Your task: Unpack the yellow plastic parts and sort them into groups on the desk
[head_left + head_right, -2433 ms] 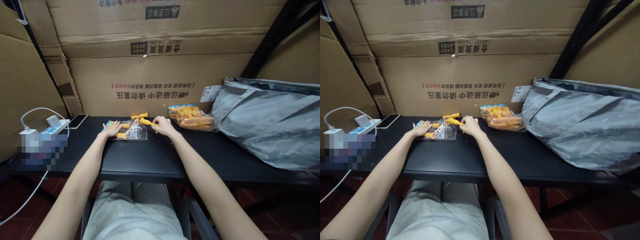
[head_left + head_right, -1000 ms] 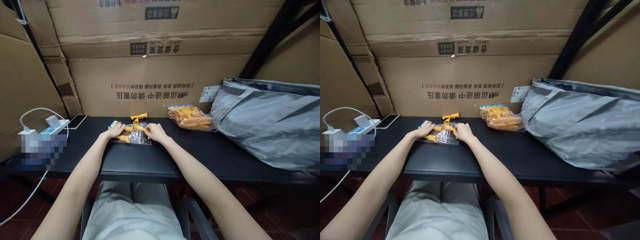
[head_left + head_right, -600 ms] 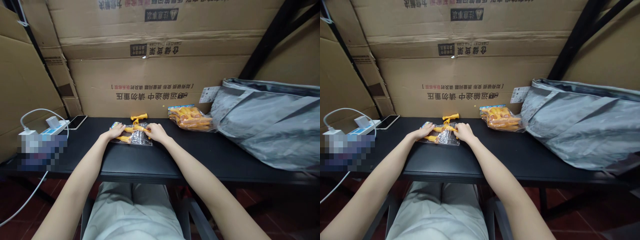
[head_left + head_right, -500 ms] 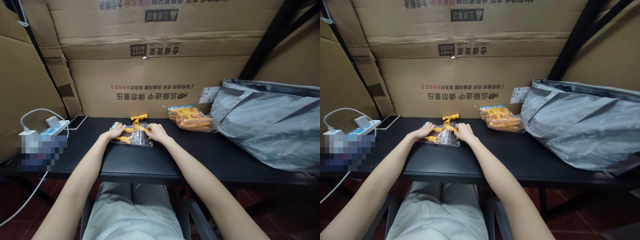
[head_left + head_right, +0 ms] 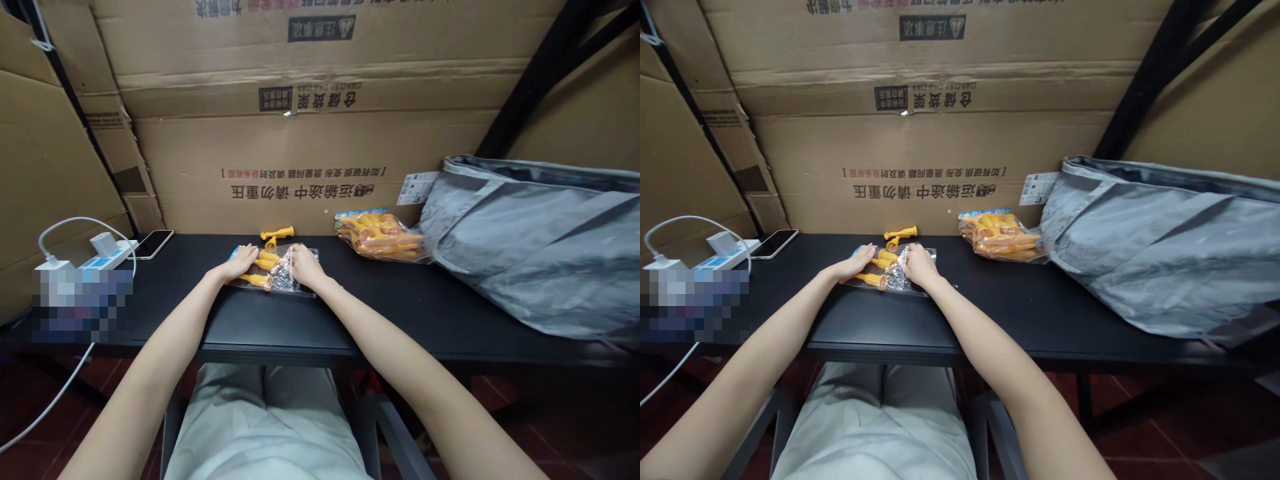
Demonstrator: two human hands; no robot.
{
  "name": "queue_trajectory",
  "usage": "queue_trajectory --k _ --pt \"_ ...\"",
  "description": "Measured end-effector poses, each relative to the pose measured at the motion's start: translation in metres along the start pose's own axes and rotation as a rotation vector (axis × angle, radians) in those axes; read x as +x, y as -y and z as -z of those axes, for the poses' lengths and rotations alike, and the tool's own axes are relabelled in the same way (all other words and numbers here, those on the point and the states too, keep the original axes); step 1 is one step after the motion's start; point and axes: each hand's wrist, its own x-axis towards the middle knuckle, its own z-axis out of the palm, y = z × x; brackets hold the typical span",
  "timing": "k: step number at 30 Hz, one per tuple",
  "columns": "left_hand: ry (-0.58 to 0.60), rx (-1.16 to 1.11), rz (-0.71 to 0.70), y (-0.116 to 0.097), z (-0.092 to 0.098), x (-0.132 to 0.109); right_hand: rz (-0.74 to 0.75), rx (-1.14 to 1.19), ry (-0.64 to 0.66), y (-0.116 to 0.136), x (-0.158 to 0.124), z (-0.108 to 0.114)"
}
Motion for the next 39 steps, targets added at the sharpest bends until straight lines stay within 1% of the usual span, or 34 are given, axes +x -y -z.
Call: queue_trajectory --k 2,5,8,11,13,15,17,19,22,24,26,28,31,35,39 --pt "-0.037 0.039 -0.032 -0.002 -0.006 0.004 -0.041 -0.020 -0.031 0.004 -0.001 -0.002" --pt "-0.103 0.097 -0.028 -0.004 -0.013 0.006 -0.068 -0.074 -0.057 0.010 -0.003 0.000" --pt "-0.119 0.146 -0.019 -0.004 -0.016 0.006 -0.097 -0.097 -0.034 0.013 -0.004 0.002" --pt "-0.105 0.174 -0.024 -0.003 -0.017 0.007 -0.167 -0.015 -0.014 0.011 -0.003 -0.001" --pt "-0.101 0.179 -0.034 -0.002 -0.017 0.007 -0.176 0.084 -0.050 0.007 -0.001 -0.005" --pt "-0.107 0.176 -0.031 -0.001 -0.016 0.007 -0.145 0.204 -0.108 0.001 0.002 -0.011" --pt "-0.121 0.172 0.006 0.000 -0.013 0.006 -0.128 0.330 -0.163 -0.006 0.006 -0.018" --pt "-0.128 0.175 0.044 0.000 -0.011 0.004 -0.149 0.463 -0.177 -0.014 0.010 -0.024" --pt "-0.092 0.190 0.053 -0.001 -0.006 0.001 -0.152 0.636 -0.107 -0.022 0.013 -0.032" --pt "-0.054 0.209 0.066 -0.001 -0.004 0.000 -0.118 0.694 -0.059 -0.023 0.014 -0.036" --pt "-0.029 0.235 0.097 0.000 -0.001 0.001 -0.077 0.716 -0.037 -0.023 0.014 -0.036" --pt "-0.018 0.261 0.125 0.003 0.003 0.001 -0.046 0.725 -0.043 -0.020 0.013 -0.035" --pt "-0.012 0.280 0.145 0.012 0.011 0.001 -0.069 0.707 -0.119 -0.018 0.013 -0.030" --pt "-0.060 0.274 0.195 0.029 0.025 -0.005 -0.131 0.651 -0.231 -0.020 0.012 -0.025" --pt "-0.108 0.288 0.264 0.042 0.034 -0.010 -0.142 0.603 -0.259 -0.028 0.013 -0.027"
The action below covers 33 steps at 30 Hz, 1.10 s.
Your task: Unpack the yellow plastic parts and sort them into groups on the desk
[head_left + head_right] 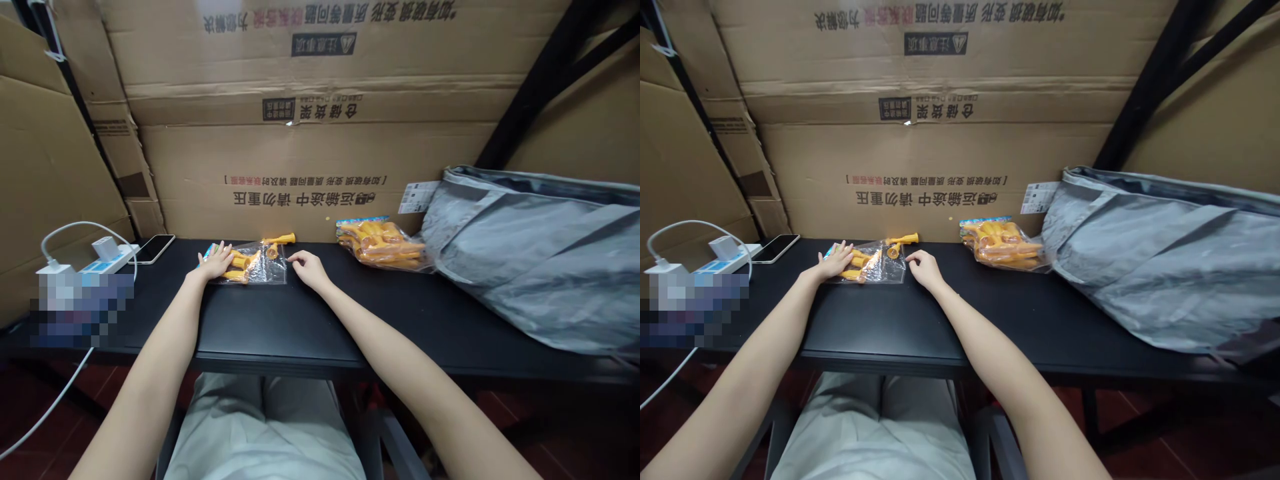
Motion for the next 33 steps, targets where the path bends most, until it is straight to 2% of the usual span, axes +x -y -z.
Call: queue_trajectory --k 6,13,17,24,29,33 --pt "-0.093 -0.016 0.008 -0.002 -0.003 0.003 0.035 -0.138 0.015 -0.012 0.012 -0.008" --pt "-0.153 -0.091 0.078 -0.007 -0.011 0.005 -0.034 -0.282 0.071 -0.016 0.053 -0.024" --pt "-0.155 -0.124 0.108 -0.003 -0.008 0.002 -0.056 -0.190 0.104 -0.008 0.078 -0.041" --pt "-0.161 -0.133 0.141 -0.004 -0.006 -0.001 -0.090 -0.098 0.312 0.009 0.108 -0.063" --pt "-0.165 -0.131 0.110 -0.004 -0.008 0.000 -0.154 -0.027 0.382 0.008 0.114 -0.069" --pt "-0.155 -0.133 0.107 -0.003 -0.008 0.001 -0.207 0.037 0.372 0.002 0.110 -0.070"
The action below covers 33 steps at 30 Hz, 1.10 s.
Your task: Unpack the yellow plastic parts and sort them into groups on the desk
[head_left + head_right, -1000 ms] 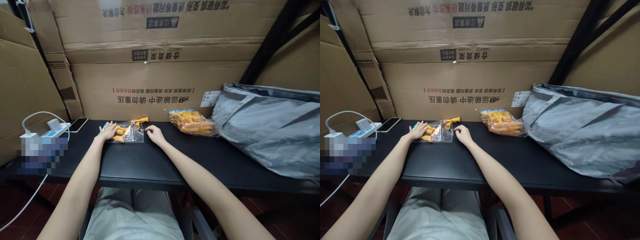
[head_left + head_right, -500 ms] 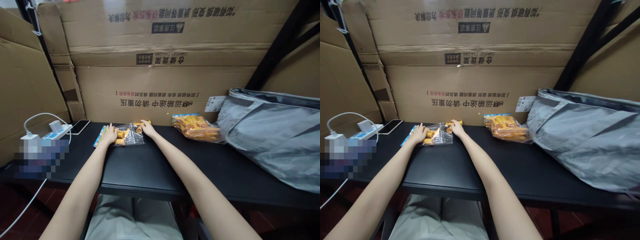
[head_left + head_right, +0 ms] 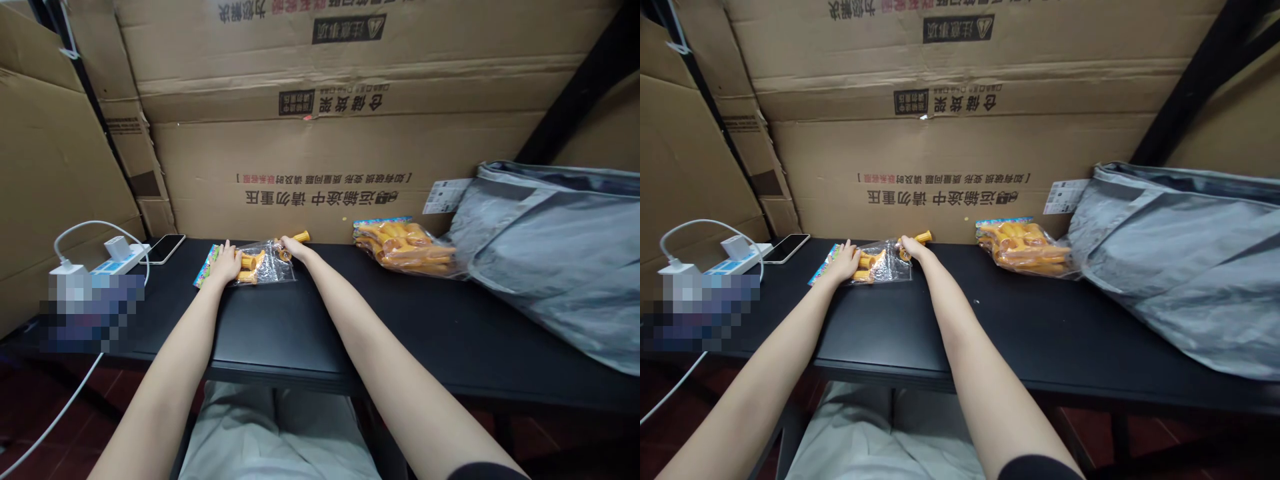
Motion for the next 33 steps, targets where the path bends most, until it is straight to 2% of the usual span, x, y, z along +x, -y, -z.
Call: queue_trajectory --k 5,10,13,16,20,24,28,30,33 --pt "-0.013 -0.019 -0.005 0.000 -0.001 0.000 -0.014 0.079 -0.046 -0.016 -0.010 0.007" --pt "-0.024 -0.030 0.001 -0.001 -0.001 0.000 -0.031 0.192 -0.100 -0.045 -0.031 0.028" --pt "-0.034 -0.044 -0.015 0.000 -0.003 0.002 0.048 0.134 -0.104 -0.065 -0.047 0.044" --pt "-0.038 -0.072 -0.046 0.002 -0.006 0.004 0.059 0.108 -0.123 -0.083 -0.065 0.058" --pt "-0.073 -0.133 -0.073 0.003 -0.012 0.006 0.068 0.109 -0.209 -0.098 -0.083 0.066" --pt "-0.214 -0.235 -0.112 0.001 -0.015 0.007 0.077 0.005 -0.265 -0.095 -0.094 0.068" --pt "-0.340 -0.315 -0.116 0.001 -0.012 0.010 0.078 -0.272 -0.355 -0.078 -0.102 0.076" --pt "-0.343 -0.321 -0.073 0.002 -0.010 0.013 0.060 -0.390 -0.375 -0.071 -0.104 0.082" --pt "-0.240 -0.375 -0.040 0.005 -0.011 0.018 0.055 -0.423 -0.274 -0.068 -0.106 0.087"
